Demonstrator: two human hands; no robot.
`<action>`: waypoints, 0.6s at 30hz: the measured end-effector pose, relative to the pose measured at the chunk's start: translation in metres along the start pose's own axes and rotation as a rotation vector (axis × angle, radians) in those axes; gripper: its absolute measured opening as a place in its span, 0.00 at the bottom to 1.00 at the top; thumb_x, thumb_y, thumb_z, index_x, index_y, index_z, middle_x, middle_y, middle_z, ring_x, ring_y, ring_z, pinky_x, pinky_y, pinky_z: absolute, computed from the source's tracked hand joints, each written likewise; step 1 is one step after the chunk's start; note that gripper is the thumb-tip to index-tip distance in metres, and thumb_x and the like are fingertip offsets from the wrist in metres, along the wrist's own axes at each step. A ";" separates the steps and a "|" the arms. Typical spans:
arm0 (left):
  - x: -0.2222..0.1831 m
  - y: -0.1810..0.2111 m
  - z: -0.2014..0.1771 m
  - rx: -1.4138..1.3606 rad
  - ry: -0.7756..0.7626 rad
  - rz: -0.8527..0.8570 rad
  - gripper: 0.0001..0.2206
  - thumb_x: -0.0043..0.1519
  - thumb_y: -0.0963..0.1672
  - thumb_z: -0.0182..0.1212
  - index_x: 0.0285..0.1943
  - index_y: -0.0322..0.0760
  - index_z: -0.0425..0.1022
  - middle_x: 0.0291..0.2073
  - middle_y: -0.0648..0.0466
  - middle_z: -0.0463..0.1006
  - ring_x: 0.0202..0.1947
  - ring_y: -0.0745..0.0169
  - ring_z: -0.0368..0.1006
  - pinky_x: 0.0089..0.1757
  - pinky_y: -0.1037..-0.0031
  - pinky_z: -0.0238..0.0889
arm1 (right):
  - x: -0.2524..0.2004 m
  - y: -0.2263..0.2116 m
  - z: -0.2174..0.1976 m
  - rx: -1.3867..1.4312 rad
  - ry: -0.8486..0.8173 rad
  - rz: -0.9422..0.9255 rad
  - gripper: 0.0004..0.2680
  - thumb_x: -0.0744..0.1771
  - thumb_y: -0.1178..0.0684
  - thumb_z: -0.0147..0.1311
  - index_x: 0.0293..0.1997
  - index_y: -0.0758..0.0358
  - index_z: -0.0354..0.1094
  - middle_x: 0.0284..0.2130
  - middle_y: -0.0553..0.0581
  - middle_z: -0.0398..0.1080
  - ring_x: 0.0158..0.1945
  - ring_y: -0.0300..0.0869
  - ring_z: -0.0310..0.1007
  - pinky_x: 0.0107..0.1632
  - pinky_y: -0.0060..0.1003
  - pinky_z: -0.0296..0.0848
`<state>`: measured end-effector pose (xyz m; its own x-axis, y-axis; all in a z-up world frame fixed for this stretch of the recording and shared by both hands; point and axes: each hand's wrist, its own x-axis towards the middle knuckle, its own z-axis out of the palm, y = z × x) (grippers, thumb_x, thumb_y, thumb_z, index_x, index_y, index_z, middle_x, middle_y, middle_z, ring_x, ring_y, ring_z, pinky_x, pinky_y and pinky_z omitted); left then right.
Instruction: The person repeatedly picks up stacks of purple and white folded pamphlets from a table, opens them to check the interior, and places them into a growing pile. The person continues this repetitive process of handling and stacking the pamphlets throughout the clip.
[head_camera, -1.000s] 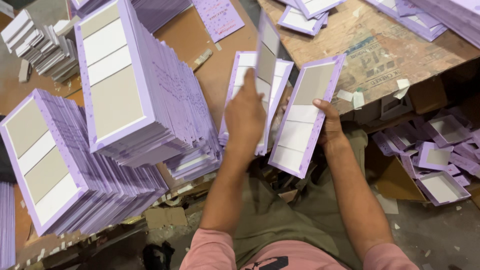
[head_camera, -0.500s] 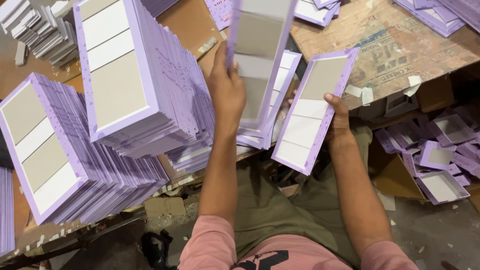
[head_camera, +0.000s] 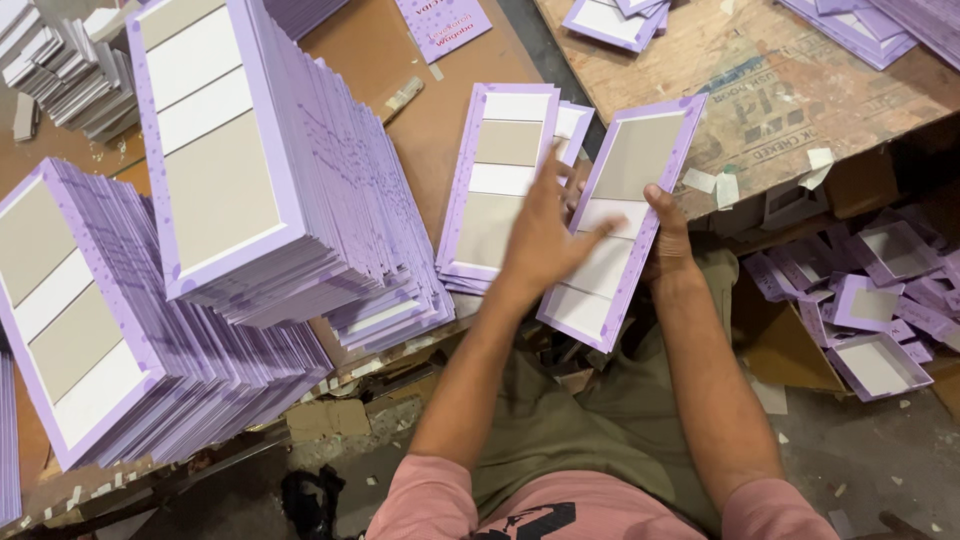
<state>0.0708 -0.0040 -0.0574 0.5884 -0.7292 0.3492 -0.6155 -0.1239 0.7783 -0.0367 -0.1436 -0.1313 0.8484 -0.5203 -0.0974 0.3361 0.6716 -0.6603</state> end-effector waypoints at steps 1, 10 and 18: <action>-0.007 0.010 0.002 0.093 -0.002 0.209 0.55 0.49 0.53 0.79 0.77 0.29 0.42 0.68 0.31 0.61 0.66 0.32 0.62 0.62 0.51 0.58 | 0.001 0.001 -0.002 0.021 -0.008 0.001 0.34 0.60 0.38 0.66 0.69 0.68 0.54 0.56 0.65 0.67 0.58 0.53 0.71 0.60 0.48 0.75; -0.013 0.031 -0.002 -0.024 -0.101 0.019 0.48 0.50 0.48 0.73 0.76 0.31 0.44 0.67 0.37 0.63 0.63 0.39 0.67 0.59 0.57 0.64 | 0.000 0.006 -0.010 0.021 0.010 -0.026 0.35 0.61 0.35 0.66 0.69 0.70 0.55 0.55 0.67 0.68 0.59 0.55 0.71 0.62 0.50 0.75; -0.013 0.033 -0.002 -0.049 -0.111 -0.008 0.47 0.49 0.49 0.74 0.74 0.33 0.46 0.64 0.38 0.65 0.62 0.41 0.68 0.57 0.59 0.66 | 0.001 0.009 -0.010 0.067 -0.055 0.005 0.35 0.61 0.34 0.67 0.68 0.68 0.55 0.56 0.64 0.67 0.60 0.53 0.70 0.63 0.49 0.73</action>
<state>0.0437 0.0029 -0.0350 0.5300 -0.7986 0.2853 -0.5832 -0.0989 0.8063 -0.0369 -0.1441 -0.1448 0.8706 -0.4885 -0.0581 0.3571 0.7087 -0.6085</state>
